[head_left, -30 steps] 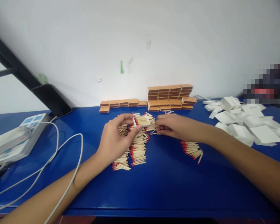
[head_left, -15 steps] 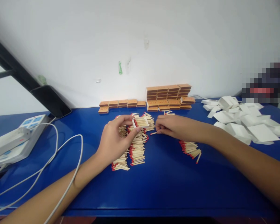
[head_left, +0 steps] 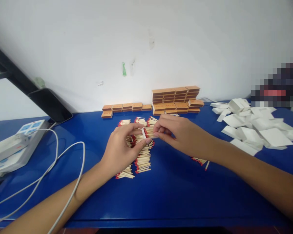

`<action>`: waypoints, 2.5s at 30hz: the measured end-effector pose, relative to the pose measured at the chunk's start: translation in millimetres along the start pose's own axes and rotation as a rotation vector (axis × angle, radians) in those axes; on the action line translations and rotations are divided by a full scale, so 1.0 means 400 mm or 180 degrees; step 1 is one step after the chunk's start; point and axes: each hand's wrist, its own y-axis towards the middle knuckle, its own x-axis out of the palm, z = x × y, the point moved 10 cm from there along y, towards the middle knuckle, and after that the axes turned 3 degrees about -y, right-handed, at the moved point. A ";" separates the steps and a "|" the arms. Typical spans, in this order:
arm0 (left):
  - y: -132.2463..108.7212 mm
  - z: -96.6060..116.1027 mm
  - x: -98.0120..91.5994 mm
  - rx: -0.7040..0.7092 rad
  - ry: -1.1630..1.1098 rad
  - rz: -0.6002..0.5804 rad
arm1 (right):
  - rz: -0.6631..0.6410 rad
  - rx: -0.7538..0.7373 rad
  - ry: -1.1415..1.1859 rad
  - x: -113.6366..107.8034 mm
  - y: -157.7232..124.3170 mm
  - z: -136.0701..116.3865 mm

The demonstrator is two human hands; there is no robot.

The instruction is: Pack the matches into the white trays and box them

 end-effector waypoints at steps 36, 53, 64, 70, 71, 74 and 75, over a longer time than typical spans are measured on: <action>0.015 -0.008 -0.026 -0.0174 0.0006 0.0161 | -0.1136 0.0316 -0.0239 0.075 -0.007 0.140; 0.012 -0.014 -0.008 -0.0121 0.0027 -0.0006 | -0.0352 0.0107 -0.0505 -0.028 0.012 0.073; -0.001 0.013 0.000 0.0047 0.0103 -0.0042 | -0.0052 -0.0380 -0.0718 0.003 0.002 -0.012; 0.002 0.012 0.001 0.0011 -0.0028 -0.0068 | -0.0008 -0.0345 -0.0356 -0.014 0.002 -0.013; 0.003 0.010 0.001 -0.0007 -0.0067 -0.0066 | 0.0040 -0.0307 -0.0346 -0.024 0.003 -0.010; 0.006 -0.003 -0.001 -0.0109 -0.0185 -0.0059 | 0.0152 -0.0105 -0.0415 -0.051 0.008 0.016; 0.007 -0.007 -0.004 -0.0150 -0.0202 -0.0039 | 0.0065 -0.0029 -0.0439 -0.048 0.010 0.031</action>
